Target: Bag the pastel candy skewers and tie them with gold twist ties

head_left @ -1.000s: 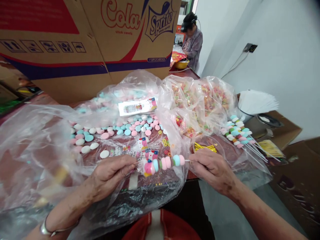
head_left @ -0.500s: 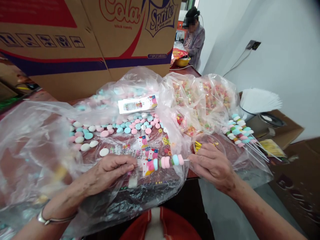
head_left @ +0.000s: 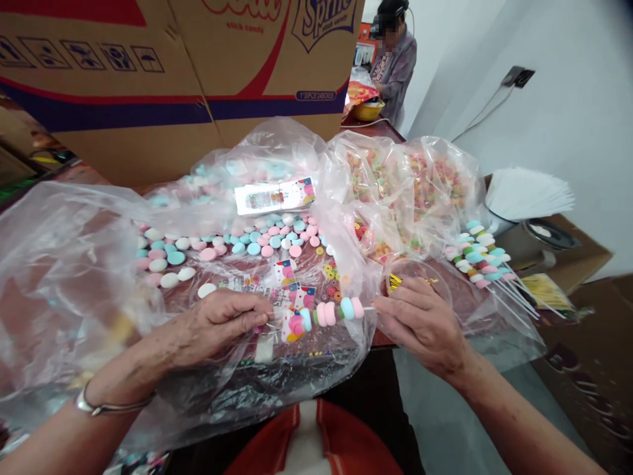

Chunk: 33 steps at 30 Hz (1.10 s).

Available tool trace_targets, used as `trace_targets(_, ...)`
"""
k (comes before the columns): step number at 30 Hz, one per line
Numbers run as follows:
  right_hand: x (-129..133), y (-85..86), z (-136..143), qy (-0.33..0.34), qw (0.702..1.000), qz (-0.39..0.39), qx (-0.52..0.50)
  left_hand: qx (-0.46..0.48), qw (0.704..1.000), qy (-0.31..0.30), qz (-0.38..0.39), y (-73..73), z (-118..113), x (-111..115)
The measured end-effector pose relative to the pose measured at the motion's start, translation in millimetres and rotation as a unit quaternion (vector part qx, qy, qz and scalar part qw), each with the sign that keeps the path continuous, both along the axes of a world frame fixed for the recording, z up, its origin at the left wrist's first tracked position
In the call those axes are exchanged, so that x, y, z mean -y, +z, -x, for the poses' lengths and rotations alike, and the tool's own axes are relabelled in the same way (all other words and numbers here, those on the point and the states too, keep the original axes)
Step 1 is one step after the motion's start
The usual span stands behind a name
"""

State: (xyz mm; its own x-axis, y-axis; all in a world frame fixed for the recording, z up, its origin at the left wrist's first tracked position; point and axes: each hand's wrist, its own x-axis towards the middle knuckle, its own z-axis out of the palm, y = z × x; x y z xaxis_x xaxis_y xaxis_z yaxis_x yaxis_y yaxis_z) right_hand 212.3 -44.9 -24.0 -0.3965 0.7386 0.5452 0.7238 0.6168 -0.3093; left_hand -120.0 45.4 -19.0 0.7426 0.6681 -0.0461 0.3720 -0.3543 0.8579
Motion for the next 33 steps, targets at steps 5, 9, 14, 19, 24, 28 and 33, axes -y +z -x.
trace_targets(5, 3.5, 0.6, 3.4, -0.006, 1.000, -0.017, 0.014, -0.046, 0.998, -0.016, 0.031, 2.5, 2.9, 0.9)
trace_targets(9, 5.6, 6.4, 4.3, 0.030, 0.998, -0.053, 0.036, -0.010, 0.997, 0.028, 0.075, 2.0, 2.0, 2.3)
trace_targets(14, 6.0, 7.8, 2.2, 0.011, 0.991, -0.103, 0.087, 0.004, 0.990, 0.049, 0.135, -1.5, 4.1, 2.7)
trace_targets(19, 9.4, 7.8, -3.0, -0.002, 0.993, -0.096, 0.062, 0.068, 0.962, 0.119, 0.235, -14.8, 15.5, 5.0)
trace_targets(24, 17.5, 15.1, -9.2, -0.034, 0.998, -0.057, -0.018, 0.189, 0.916, 0.191, 0.298, -27.4, 19.9, 7.6)
trace_targets(28, 20.9, 16.4, -3.0, -0.055, 0.994, -0.029, -0.094, 0.197, 0.910, 0.178, 0.320, -28.8, 14.0, 11.7)
trace_targets(33, 18.6, 11.3, 11.7, -0.050, 0.992, -0.059, -0.102, 0.230, 0.884, 0.163, 0.372, -29.0, 6.6, 15.4)
